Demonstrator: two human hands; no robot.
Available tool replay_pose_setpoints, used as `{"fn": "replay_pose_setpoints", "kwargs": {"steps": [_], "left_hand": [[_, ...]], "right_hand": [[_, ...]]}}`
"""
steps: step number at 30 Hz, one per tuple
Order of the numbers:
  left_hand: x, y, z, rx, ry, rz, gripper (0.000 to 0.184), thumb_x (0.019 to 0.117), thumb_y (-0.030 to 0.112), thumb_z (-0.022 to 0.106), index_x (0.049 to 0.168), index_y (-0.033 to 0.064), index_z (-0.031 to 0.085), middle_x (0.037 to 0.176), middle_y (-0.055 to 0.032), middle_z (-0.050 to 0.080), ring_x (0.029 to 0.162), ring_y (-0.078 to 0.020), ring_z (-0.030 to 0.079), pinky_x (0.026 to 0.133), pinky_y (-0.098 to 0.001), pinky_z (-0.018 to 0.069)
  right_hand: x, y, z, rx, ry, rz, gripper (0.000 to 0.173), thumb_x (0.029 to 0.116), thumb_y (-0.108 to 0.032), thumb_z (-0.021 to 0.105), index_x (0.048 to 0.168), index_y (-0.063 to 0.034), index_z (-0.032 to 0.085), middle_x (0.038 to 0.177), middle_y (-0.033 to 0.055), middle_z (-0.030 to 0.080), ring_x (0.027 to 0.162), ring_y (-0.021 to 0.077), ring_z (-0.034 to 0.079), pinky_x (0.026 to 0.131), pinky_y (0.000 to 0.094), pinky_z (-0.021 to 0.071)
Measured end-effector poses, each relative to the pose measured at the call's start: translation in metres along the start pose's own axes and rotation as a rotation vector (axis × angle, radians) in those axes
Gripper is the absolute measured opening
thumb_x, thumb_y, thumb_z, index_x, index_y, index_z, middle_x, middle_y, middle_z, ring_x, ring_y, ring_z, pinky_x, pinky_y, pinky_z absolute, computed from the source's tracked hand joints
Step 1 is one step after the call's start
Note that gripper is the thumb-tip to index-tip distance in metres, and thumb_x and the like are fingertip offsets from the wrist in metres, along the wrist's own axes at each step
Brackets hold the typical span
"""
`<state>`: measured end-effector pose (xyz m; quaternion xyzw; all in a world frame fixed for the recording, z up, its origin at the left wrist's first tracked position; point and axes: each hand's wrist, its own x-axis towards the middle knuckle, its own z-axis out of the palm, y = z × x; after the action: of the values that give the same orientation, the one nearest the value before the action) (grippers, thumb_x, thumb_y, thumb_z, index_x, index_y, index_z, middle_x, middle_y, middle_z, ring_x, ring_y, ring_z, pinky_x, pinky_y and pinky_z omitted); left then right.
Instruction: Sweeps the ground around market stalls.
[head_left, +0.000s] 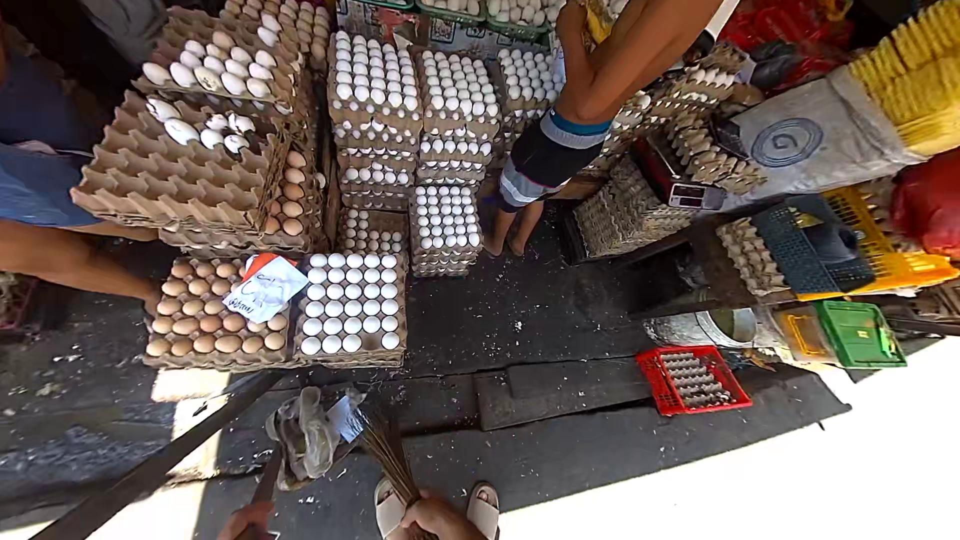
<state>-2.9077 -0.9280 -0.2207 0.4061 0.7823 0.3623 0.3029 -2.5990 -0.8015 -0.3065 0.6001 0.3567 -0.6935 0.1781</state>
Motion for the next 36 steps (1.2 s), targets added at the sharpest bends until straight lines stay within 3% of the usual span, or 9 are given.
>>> {"fn": "replay_pose_setpoints", "kwargs": {"steps": [6, 10, 14, 19, 22, 26, 29, 32, 36], "left_hand": [[0.015, 0.011, -0.037, 0.057, 0.021, -0.138, 0.035, 0.0852, 0.010, 0.061, 0.119, 0.0056, 0.066, 0.117, -0.0092, 0.070, 0.106, -0.0200, 0.067, 0.093, -0.0455, 0.0558], [0.007, -0.005, -0.043, 0.046, -0.013, -0.155, 0.033, 0.0865, 0.015, 0.061, 0.118, 0.0077, 0.064, 0.115, -0.0089, 0.070, 0.104, -0.0220, 0.067, 0.090, -0.0490, 0.0560], [-0.006, -0.006, -0.014, 0.106, 0.005, -0.127, 0.032, 0.0858, 0.016, 0.061, 0.117, 0.0092, 0.065, 0.117, -0.0059, 0.069, 0.104, -0.0182, 0.067, 0.088, -0.0444, 0.0577], [-0.021, 0.005, 0.001, 0.135, 0.045, -0.089, 0.027, 0.0873, 0.015, 0.058, 0.112, 0.0105, 0.068, 0.114, -0.0055, 0.071, 0.102, -0.0162, 0.068, 0.086, -0.0411, 0.0584], [-0.023, -0.023, -0.048, -0.077, 0.086, -0.051, 0.027, 0.0849, 0.006, 0.059, 0.111, 0.0028, 0.066, 0.116, -0.0106, 0.070, 0.110, -0.0218, 0.067, 0.097, -0.0433, 0.0561], [-0.035, -0.058, -0.143, -0.270, 0.219, -0.087, 0.015, 0.0846, 0.002, 0.061, 0.099, 0.0018, 0.063, 0.115, -0.0143, 0.071, 0.113, -0.0310, 0.066, 0.103, -0.0512, 0.0529], [-0.057, -0.064, -0.164, -0.319, 0.305, -0.115, 0.013, 0.0857, 0.004, 0.065, 0.098, 0.0039, 0.062, 0.116, -0.0128, 0.070, 0.112, -0.0295, 0.067, 0.098, -0.0481, 0.0566], [-0.067, -0.062, -0.156, -0.348, 0.433, -0.115, 0.016, 0.0812, -0.001, 0.064, 0.096, 0.0039, 0.060, 0.115, -0.0134, 0.070, 0.110, -0.0295, 0.067, 0.095, -0.0463, 0.0577], [-0.061, -0.056, -0.134, -0.334, 0.605, -0.176, 0.018, 0.0809, -0.004, 0.063, 0.097, 0.0018, 0.059, 0.110, -0.0127, 0.070, 0.100, -0.0247, 0.068, 0.081, -0.0398, 0.0595]], "right_hand": [[-0.100, 0.081, -0.067, 0.206, -0.047, 0.006, 0.077, 0.0849, -0.021, 0.077, 0.154, -0.0204, 0.043, 0.105, 0.0190, 0.069, 0.077, 0.0300, 0.070, 0.068, 0.0478, 0.0613], [-0.078, 0.121, -0.094, 0.338, 0.202, 0.104, 0.059, 0.0903, -0.021, 0.071, 0.145, -0.0140, 0.050, 0.094, 0.0160, 0.067, 0.069, 0.0258, 0.066, 0.059, 0.0439, 0.0578], [0.033, 0.068, -0.047, 0.323, 0.237, 0.139, 0.037, 0.0868, -0.024, 0.073, 0.115, -0.0020, 0.064, 0.088, 0.0134, 0.067, 0.071, 0.0232, 0.065, 0.062, 0.0442, 0.0570], [0.069, -0.006, 0.057, -0.039, -0.016, 0.030, 0.046, 0.0840, -0.026, 0.076, 0.125, -0.0083, 0.066, 0.113, 0.0144, 0.070, 0.101, 0.0259, 0.068, 0.087, 0.0503, 0.0569], [0.000, 0.003, 0.037, 0.003, -0.068, 0.074, 0.061, 0.0866, -0.024, 0.076, 0.143, -0.0123, 0.054, 0.118, 0.0172, 0.067, 0.100, 0.0291, 0.068, 0.085, 0.0517, 0.0589], [-0.065, 0.054, -0.039, 0.162, 0.024, 0.058, 0.059, 0.0905, -0.021, 0.074, 0.145, -0.0128, 0.052, 0.098, 0.0183, 0.069, 0.075, 0.0290, 0.068, 0.066, 0.0475, 0.0602], [-0.079, 0.071, -0.081, 0.270, 0.294, 0.136, 0.044, 0.0930, -0.020, 0.068, 0.133, -0.0082, 0.056, 0.089, 0.0155, 0.066, 0.066, 0.0257, 0.065, 0.058, 0.0443, 0.0571], [-0.023, 0.041, -0.077, 0.416, 0.473, 0.151, 0.035, 0.0924, -0.025, 0.067, 0.117, -0.0011, 0.061, 0.081, 0.0144, 0.066, 0.062, 0.0232, 0.063, 0.054, 0.0413, 0.0549], [0.075, -0.050, 0.029, 0.355, 0.256, 0.098, 0.043, 0.0900, -0.023, 0.071, 0.124, 0.0013, 0.059, 0.099, 0.0194, 0.066, 0.080, 0.0288, 0.066, 0.070, 0.0475, 0.0585]]}}
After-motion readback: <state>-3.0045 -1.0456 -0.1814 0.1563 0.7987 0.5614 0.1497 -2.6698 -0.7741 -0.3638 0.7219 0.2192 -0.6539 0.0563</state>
